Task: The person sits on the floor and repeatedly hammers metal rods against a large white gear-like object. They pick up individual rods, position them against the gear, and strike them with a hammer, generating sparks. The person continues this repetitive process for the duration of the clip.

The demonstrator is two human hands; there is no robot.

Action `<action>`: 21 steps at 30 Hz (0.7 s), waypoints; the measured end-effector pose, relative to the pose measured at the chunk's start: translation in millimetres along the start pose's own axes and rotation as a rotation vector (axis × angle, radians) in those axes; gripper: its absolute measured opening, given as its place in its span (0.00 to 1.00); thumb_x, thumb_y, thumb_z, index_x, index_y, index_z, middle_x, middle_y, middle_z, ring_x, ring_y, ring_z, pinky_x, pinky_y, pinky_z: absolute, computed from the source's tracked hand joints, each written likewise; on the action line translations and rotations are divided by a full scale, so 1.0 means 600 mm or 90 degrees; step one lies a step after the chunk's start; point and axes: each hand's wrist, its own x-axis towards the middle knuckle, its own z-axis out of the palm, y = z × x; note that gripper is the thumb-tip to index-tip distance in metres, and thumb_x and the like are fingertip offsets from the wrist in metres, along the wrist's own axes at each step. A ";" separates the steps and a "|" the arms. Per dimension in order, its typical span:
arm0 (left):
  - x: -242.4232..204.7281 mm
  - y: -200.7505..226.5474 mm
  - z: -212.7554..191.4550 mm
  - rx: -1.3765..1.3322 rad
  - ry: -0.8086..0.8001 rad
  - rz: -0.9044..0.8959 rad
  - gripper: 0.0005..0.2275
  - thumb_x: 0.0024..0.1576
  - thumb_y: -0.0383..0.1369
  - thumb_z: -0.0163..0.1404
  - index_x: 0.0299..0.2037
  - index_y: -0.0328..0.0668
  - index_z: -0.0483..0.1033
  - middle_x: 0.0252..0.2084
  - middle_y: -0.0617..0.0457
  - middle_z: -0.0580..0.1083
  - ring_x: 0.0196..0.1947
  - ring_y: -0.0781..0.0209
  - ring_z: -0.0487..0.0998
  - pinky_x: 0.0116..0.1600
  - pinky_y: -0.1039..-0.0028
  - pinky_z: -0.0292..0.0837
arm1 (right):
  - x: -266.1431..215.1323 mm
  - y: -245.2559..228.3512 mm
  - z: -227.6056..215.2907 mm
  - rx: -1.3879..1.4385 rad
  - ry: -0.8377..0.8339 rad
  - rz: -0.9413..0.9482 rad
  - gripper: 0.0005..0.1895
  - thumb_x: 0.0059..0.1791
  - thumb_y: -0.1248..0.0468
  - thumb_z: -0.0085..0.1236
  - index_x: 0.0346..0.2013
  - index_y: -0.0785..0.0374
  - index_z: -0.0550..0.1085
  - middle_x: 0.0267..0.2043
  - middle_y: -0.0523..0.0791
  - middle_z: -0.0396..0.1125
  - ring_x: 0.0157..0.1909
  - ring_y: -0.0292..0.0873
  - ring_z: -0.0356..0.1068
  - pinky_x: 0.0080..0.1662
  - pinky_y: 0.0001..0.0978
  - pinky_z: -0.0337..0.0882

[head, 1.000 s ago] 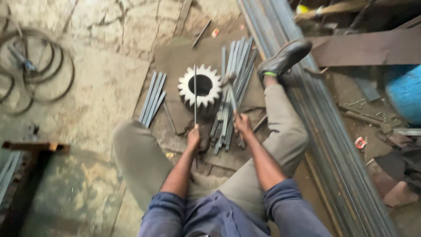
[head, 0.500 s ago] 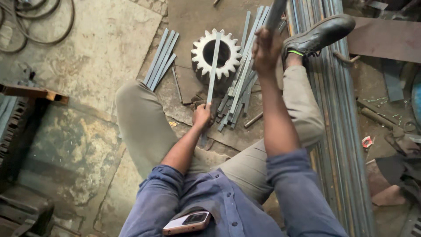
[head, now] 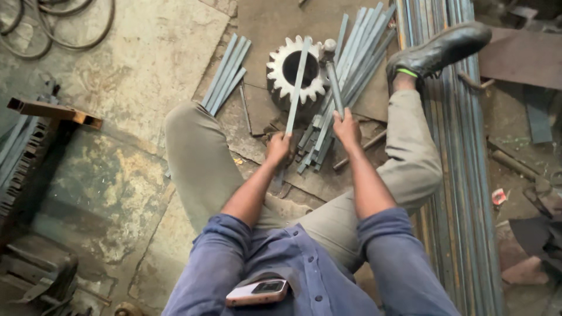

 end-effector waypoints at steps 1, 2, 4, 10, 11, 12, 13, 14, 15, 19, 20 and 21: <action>0.008 0.023 -0.001 -0.047 -0.031 0.025 0.14 0.63 0.41 0.49 0.41 0.35 0.77 0.28 0.44 0.79 0.29 0.49 0.82 0.36 0.61 0.76 | -0.012 0.010 -0.017 -0.005 -0.019 0.005 0.21 0.54 0.45 0.52 0.50 0.58 0.71 0.41 0.62 0.71 0.47 0.70 0.69 0.46 0.61 0.68; 0.019 0.054 -0.007 -0.192 -0.122 0.031 0.11 0.60 0.35 0.52 0.44 0.35 0.76 0.31 0.46 0.79 0.30 0.54 0.81 0.35 0.65 0.76 | -0.023 0.020 -0.029 -0.011 -0.037 0.011 0.21 0.55 0.45 0.52 0.50 0.57 0.71 0.40 0.62 0.71 0.47 0.70 0.69 0.46 0.60 0.68; 0.034 0.122 -0.034 -0.396 -0.244 0.053 0.12 0.58 0.28 0.55 0.50 0.35 0.74 0.38 0.46 0.79 0.32 0.60 0.80 0.35 0.70 0.78 | -0.041 0.038 -0.038 0.033 -0.051 -0.012 0.20 0.55 0.46 0.51 0.47 0.59 0.71 0.40 0.60 0.72 0.46 0.68 0.71 0.46 0.57 0.69; 0.066 0.280 -0.058 -0.593 -0.357 -0.106 0.11 0.63 0.30 0.46 0.52 0.32 0.71 0.41 0.44 0.81 0.29 0.60 0.80 0.31 0.72 0.73 | -0.092 0.075 -0.022 0.146 -0.063 -0.032 0.19 0.55 0.47 0.50 0.45 0.61 0.70 0.37 0.59 0.71 0.42 0.64 0.73 0.45 0.53 0.71; 0.067 0.292 -0.054 -0.666 -0.391 -0.116 0.11 0.66 0.31 0.45 0.53 0.32 0.70 0.42 0.42 0.81 0.30 0.59 0.81 0.31 0.74 0.71 | -0.098 0.069 -0.023 0.158 -0.057 -0.040 0.19 0.55 0.47 0.50 0.45 0.61 0.70 0.37 0.59 0.71 0.42 0.64 0.73 0.45 0.53 0.71; 0.068 0.305 -0.054 -0.642 -0.380 -0.101 0.13 0.66 0.34 0.42 0.54 0.33 0.70 0.44 0.42 0.81 0.32 0.59 0.81 0.34 0.73 0.73 | -0.100 0.061 -0.027 0.134 -0.054 -0.029 0.20 0.55 0.47 0.50 0.45 0.61 0.71 0.37 0.58 0.71 0.42 0.64 0.73 0.45 0.53 0.70; 0.071 0.322 -0.055 -0.619 -0.368 -0.091 0.15 0.66 0.37 0.40 0.55 0.33 0.71 0.45 0.43 0.81 0.33 0.59 0.82 0.36 0.72 0.76 | -0.106 0.056 -0.033 0.108 -0.055 -0.015 0.20 0.55 0.46 0.51 0.46 0.60 0.71 0.38 0.58 0.72 0.43 0.64 0.72 0.44 0.54 0.69; 0.071 0.337 -0.055 -0.596 -0.356 -0.081 0.18 0.66 0.39 0.38 0.56 0.34 0.71 0.47 0.43 0.81 0.34 0.59 0.83 0.39 0.71 0.78 | -0.111 0.050 -0.038 0.083 -0.056 -0.001 0.20 0.55 0.46 0.51 0.46 0.60 0.72 0.38 0.57 0.72 0.43 0.64 0.71 0.44 0.55 0.69; 0.065 0.347 -0.054 -0.623 -0.386 -0.063 0.19 0.67 0.40 0.37 0.57 0.33 0.71 0.48 0.43 0.81 0.36 0.59 0.83 0.41 0.71 0.79 | -0.116 0.044 -0.043 0.074 -0.056 -0.002 0.20 0.54 0.45 0.51 0.46 0.60 0.71 0.38 0.57 0.72 0.43 0.64 0.71 0.44 0.55 0.69; 0.067 0.381 -0.044 -0.715 -0.464 0.008 0.21 0.69 0.42 0.35 0.60 0.33 0.70 0.53 0.43 0.79 0.43 0.57 0.82 0.47 0.69 0.79 | -0.122 0.017 -0.057 0.070 -0.078 0.034 0.21 0.53 0.45 0.53 0.45 0.60 0.71 0.35 0.55 0.71 0.39 0.62 0.72 0.42 0.53 0.69; 0.070 0.385 -0.036 -0.732 -0.474 0.024 0.21 0.69 0.42 0.35 0.60 0.33 0.69 0.54 0.43 0.79 0.44 0.57 0.81 0.47 0.68 0.78 | -0.124 0.013 -0.056 0.078 -0.090 0.056 0.22 0.53 0.45 0.53 0.44 0.61 0.71 0.33 0.54 0.71 0.38 0.60 0.72 0.41 0.53 0.69; 0.071 0.387 -0.030 -0.747 -0.469 0.037 0.21 0.69 0.43 0.36 0.60 0.33 0.69 0.54 0.42 0.79 0.44 0.56 0.81 0.48 0.67 0.78 | -0.123 0.010 -0.054 0.091 -0.092 0.054 0.22 0.53 0.45 0.55 0.41 0.62 0.71 0.31 0.53 0.70 0.34 0.57 0.71 0.39 0.51 0.69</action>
